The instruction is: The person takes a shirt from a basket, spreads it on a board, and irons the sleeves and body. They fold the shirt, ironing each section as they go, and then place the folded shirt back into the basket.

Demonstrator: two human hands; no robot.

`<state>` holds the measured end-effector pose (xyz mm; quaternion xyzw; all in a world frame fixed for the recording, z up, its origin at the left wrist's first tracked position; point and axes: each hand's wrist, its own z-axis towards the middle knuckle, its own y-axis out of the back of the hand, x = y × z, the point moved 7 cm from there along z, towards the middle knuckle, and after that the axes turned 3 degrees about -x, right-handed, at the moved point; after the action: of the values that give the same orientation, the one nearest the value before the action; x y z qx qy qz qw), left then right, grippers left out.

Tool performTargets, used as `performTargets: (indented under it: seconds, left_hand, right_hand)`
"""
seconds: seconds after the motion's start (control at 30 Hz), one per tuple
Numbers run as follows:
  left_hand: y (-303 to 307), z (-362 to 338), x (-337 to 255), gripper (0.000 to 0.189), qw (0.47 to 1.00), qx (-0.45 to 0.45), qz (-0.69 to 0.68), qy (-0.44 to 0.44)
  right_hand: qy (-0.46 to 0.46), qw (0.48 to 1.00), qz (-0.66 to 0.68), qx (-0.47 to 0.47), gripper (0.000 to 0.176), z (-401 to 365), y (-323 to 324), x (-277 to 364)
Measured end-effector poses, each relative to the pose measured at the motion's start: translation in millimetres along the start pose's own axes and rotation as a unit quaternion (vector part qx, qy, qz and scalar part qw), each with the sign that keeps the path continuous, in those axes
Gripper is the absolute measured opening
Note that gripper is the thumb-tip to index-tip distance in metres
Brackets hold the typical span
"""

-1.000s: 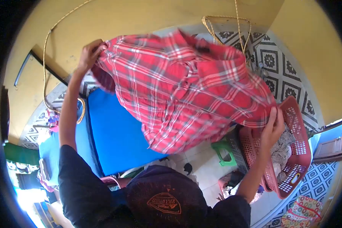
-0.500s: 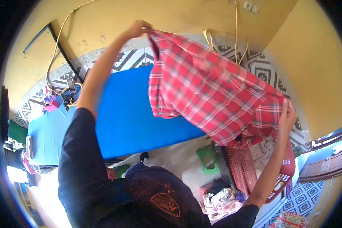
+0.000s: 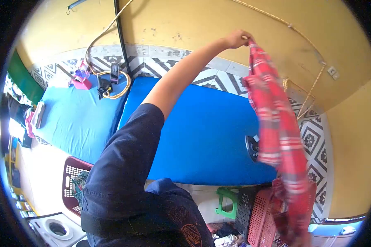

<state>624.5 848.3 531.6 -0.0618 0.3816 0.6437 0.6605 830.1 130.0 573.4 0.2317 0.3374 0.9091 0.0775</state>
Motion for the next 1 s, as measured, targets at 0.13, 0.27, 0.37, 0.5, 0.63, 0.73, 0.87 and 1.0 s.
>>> performTargets:
  seconds: [0.13,0.27,0.37,0.5,0.63,0.73,0.87,1.0]
  left_hand:
    - [12,-78,113,0.02,0.998,0.003,-0.051,-0.041]
    - [50,-166,160,0.02,0.993,0.037,0.055,0.094]
    - [80,-231,260,0.021,0.99,0.02,0.12,0.065]
    - [103,-313,350,0.04,0.967,0.046,-0.003,0.25]
    - [131,-426,316,0.047,0.952,-0.007,0.189,0.242]
    - [144,-552,244,0.052,0.922,-0.097,0.216,0.306]
    - [127,-743,141,0.045,0.85,-0.138,0.276,0.427]
    - [49,-813,21,0.051,0.813,-0.191,0.265,0.482]
  right_hand:
    - [0.222,0.958,0.011,0.179,0.027,-46,-113,102]
    - [0.201,0.919,0.13,0.313,0.036,-108,-212,134]
    - [0.19,0.896,0.242,0.32,0.042,-170,-296,146]
    - [0.14,0.829,0.319,0.438,0.054,-246,-369,179]
    - [0.13,0.801,0.361,0.461,0.057,-268,-416,167]
    - [0.028,0.796,0.275,0.538,0.051,-280,-466,91]
    - [0.008,0.934,0.189,0.304,0.018,-255,-504,-84]
    - [-0.211,0.965,0.061,0.143,0.015,-177,-474,-227]
